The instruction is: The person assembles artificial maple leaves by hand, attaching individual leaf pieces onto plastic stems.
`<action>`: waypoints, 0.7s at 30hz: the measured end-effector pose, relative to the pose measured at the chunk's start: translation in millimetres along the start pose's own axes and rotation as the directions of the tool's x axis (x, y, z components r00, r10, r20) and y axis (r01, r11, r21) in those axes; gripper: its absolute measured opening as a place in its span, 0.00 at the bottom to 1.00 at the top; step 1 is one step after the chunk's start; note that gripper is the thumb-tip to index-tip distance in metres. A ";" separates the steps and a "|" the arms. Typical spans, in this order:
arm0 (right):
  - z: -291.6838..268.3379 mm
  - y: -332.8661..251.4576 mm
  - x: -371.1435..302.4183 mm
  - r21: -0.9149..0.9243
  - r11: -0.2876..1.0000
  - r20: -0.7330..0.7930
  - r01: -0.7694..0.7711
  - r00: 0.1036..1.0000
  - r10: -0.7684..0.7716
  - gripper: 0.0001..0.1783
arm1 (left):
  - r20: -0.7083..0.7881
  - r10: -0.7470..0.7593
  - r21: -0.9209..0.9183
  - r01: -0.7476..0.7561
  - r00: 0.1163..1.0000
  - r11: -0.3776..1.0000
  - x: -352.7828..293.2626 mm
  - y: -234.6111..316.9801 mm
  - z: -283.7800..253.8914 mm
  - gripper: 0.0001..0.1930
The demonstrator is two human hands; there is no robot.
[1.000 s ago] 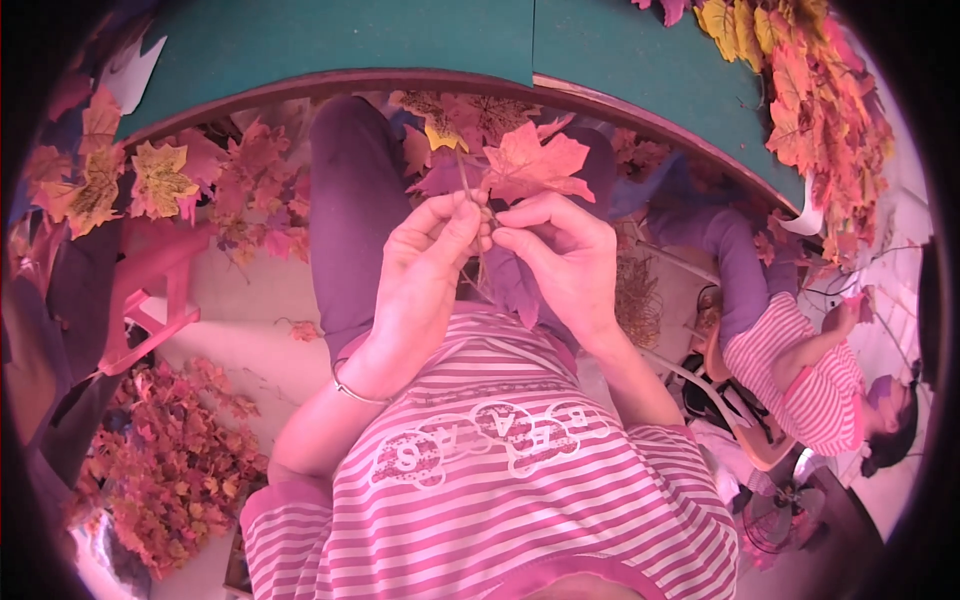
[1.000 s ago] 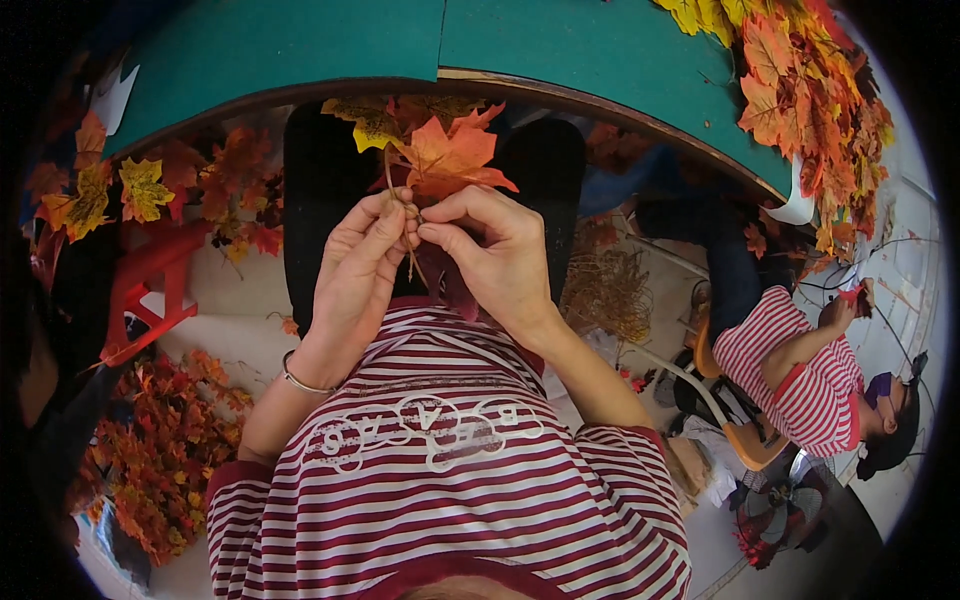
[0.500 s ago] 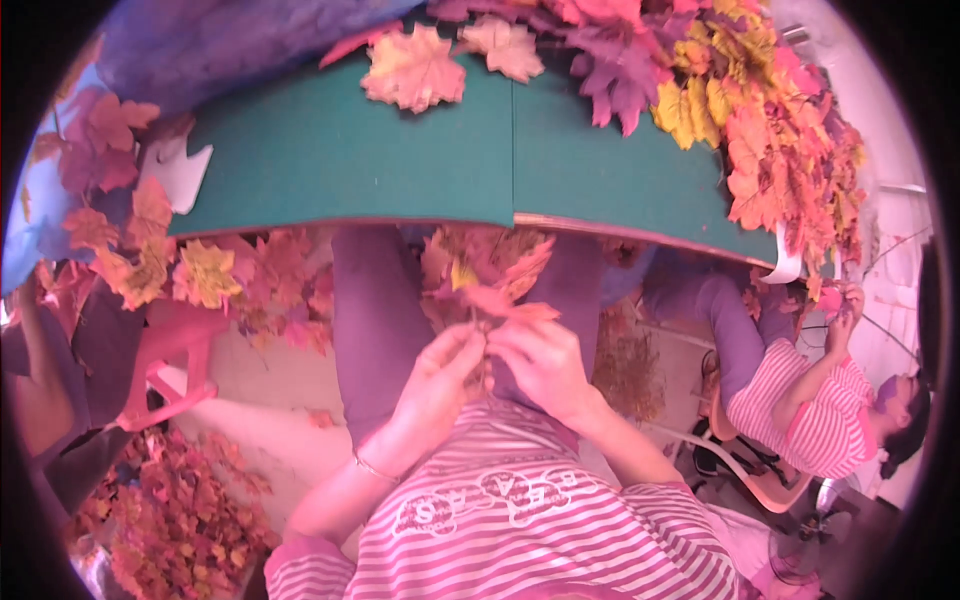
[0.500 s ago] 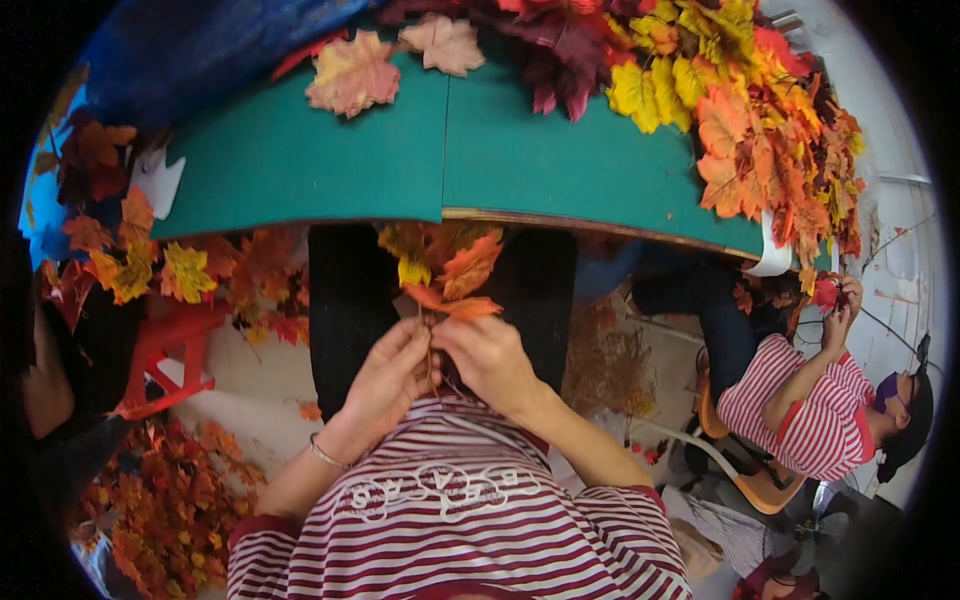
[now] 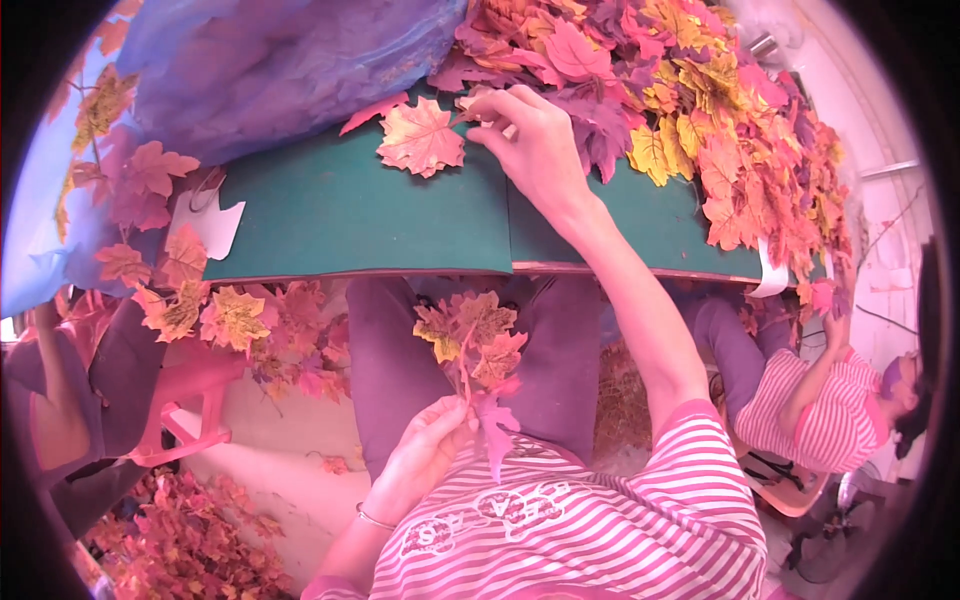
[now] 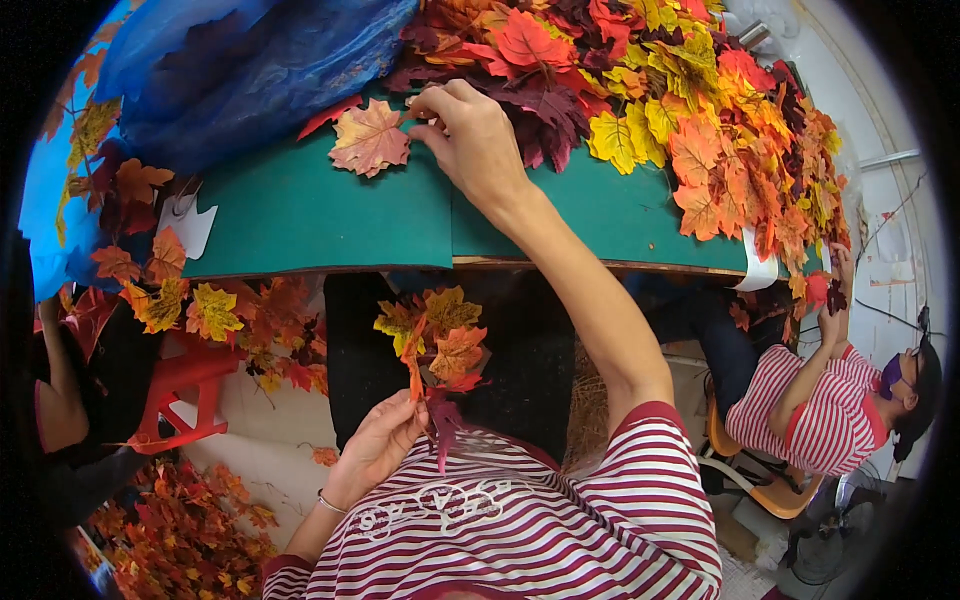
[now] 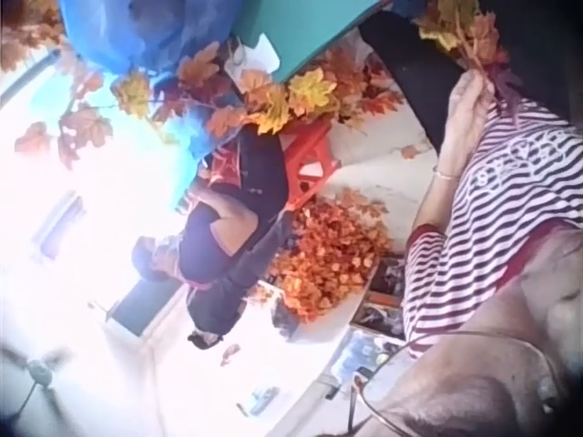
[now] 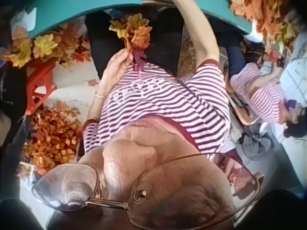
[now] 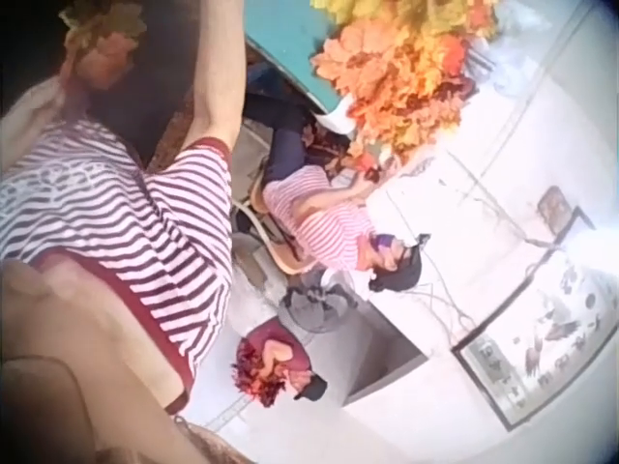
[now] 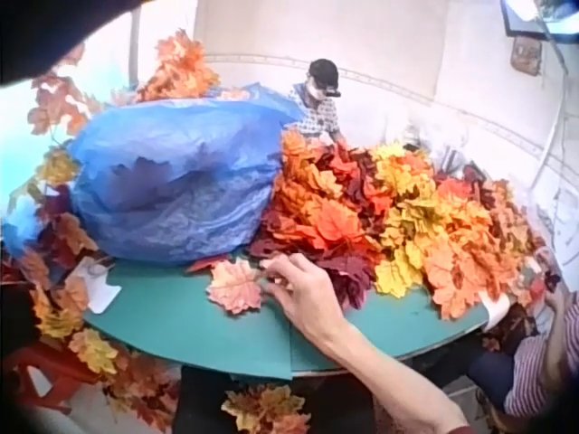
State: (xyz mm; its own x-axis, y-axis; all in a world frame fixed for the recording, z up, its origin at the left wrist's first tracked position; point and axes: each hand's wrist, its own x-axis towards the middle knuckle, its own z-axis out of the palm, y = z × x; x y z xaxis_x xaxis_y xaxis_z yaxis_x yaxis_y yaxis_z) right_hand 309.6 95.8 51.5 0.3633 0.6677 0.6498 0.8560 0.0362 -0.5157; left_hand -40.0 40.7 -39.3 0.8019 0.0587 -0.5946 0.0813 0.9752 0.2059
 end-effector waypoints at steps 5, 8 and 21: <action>7.4 12.8 14.4 -0.143 0.984 -0.042 0.101 0.993 -0.108 0.07 | -0.024 -0.069 0.009 0.069 0.997 0.998 -3.9 -3.5 -7.1 0.07; -11.1 -6.0 21.3 -0.071 0.997 -0.074 0.037 0.996 -0.043 0.05 | -0.076 -0.064 0.116 0.072 0.995 0.991 -3.0 -6.5 -5.5 0.10; -83.2 -80.8 -62.5 0.363 0.895 0.310 -0.258 0.940 0.145 0.08 | 0.038 0.152 0.006 -0.152 0.988 0.988 12.0 10.5 15.9 0.23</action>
State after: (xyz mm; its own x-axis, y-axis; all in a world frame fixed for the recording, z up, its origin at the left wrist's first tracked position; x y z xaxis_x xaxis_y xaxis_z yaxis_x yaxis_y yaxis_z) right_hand 248.4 -10.7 99.1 0.3513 0.8631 0.3628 0.5389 0.1305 -0.8322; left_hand -20.1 48.3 -32.0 0.8267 0.1982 -0.5266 -0.0384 0.9536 0.2986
